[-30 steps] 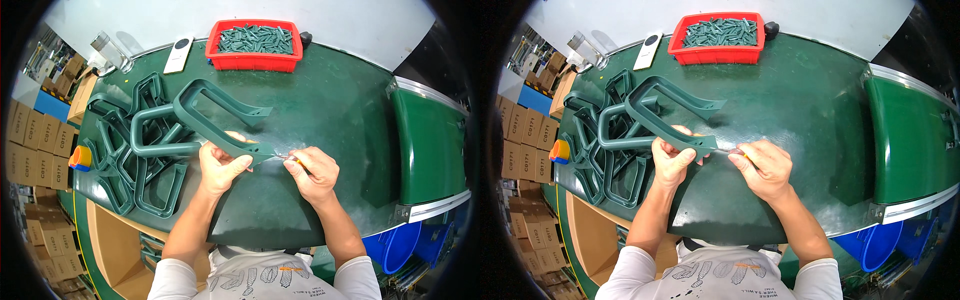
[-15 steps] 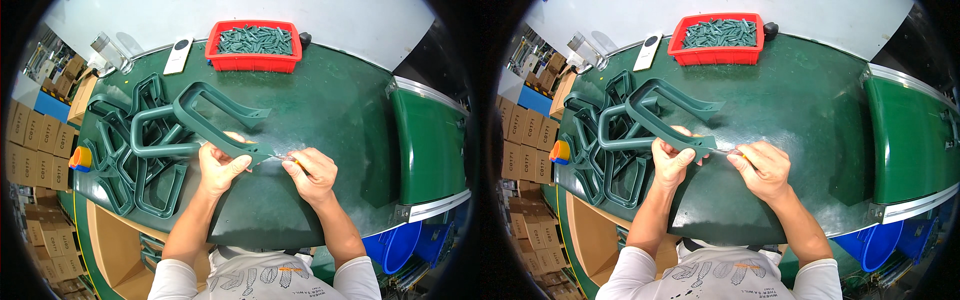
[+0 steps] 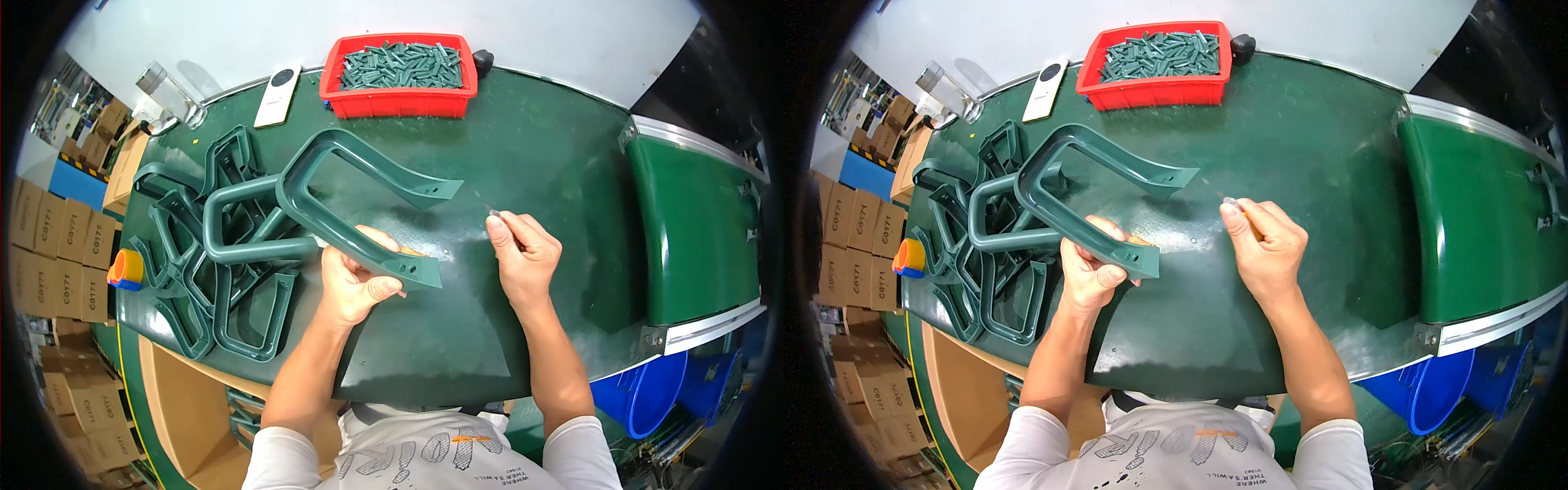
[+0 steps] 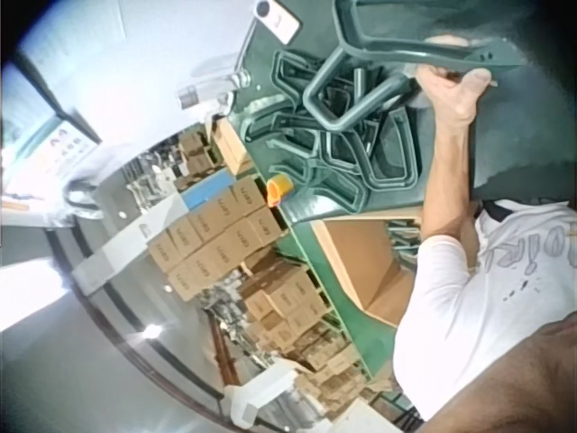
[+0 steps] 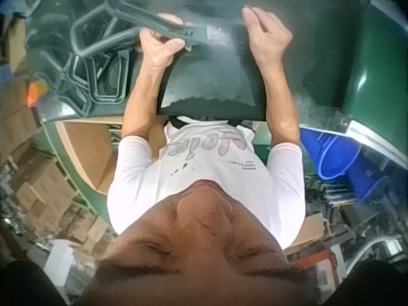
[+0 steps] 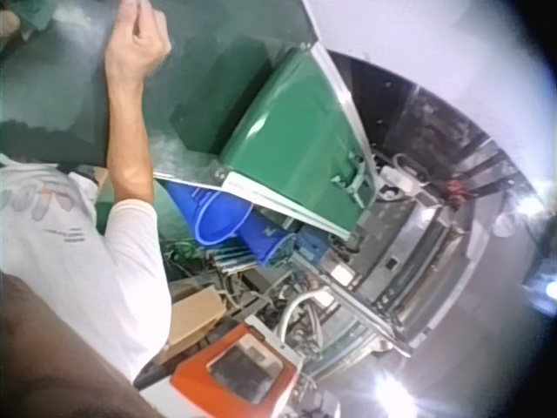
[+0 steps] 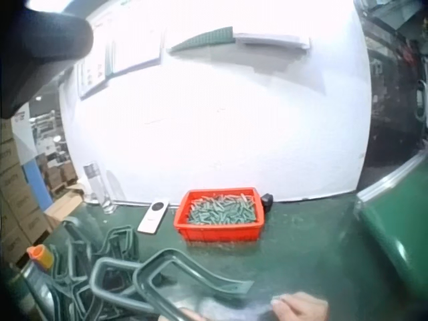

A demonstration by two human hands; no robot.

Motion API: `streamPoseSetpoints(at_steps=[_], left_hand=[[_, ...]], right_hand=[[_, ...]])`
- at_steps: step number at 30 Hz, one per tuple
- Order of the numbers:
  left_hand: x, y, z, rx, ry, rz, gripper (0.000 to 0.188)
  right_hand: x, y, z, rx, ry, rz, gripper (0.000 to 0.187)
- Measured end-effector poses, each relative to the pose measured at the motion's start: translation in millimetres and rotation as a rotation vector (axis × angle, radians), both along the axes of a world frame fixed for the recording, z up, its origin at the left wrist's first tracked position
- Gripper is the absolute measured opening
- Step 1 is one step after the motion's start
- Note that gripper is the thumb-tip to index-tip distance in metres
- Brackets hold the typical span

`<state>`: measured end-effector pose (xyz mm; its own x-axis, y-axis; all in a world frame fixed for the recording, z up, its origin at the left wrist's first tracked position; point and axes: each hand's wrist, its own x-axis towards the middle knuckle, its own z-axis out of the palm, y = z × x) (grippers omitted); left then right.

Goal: Use a small tool to clean edges of green plastic parts and pack them into a cardboard box.

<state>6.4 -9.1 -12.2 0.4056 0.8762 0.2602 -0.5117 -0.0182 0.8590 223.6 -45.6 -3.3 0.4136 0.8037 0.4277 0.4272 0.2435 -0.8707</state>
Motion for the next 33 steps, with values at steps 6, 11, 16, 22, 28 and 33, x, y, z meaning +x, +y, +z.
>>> streamPoseSetpoints(at_steps=[6,11,16,22,28,33], left_hand=[[2,-3,1,0.03,-0.027,-0.009,0.045],[2,-4,3,0.026,-0.051,-0.03,0.046],[5,-6,2,-0.008,-0.099,-0.046,0.048],[9,-9,2,-0.043,-0.12,-0.043,0.053],[9,-11,0,-0.037,-0.131,-0.089,0.053],[13,-13,4,0.123,-0.139,-0.184,0.047]], right_hand=[[-4,0,-3,-0.018,-0.114,0.049,0.016],[-3,0,-1,-0.03,-0.14,0.048,0.015],[-4,0,0,-0.029,-0.145,0.048,0.014],[-4,-1,-1,0.023,-0.169,0.043,0.013],[-1,2,2,0.026,-0.178,-0.041,0.014],[26,12,-3,-0.111,-0.068,-0.176,0.025]])
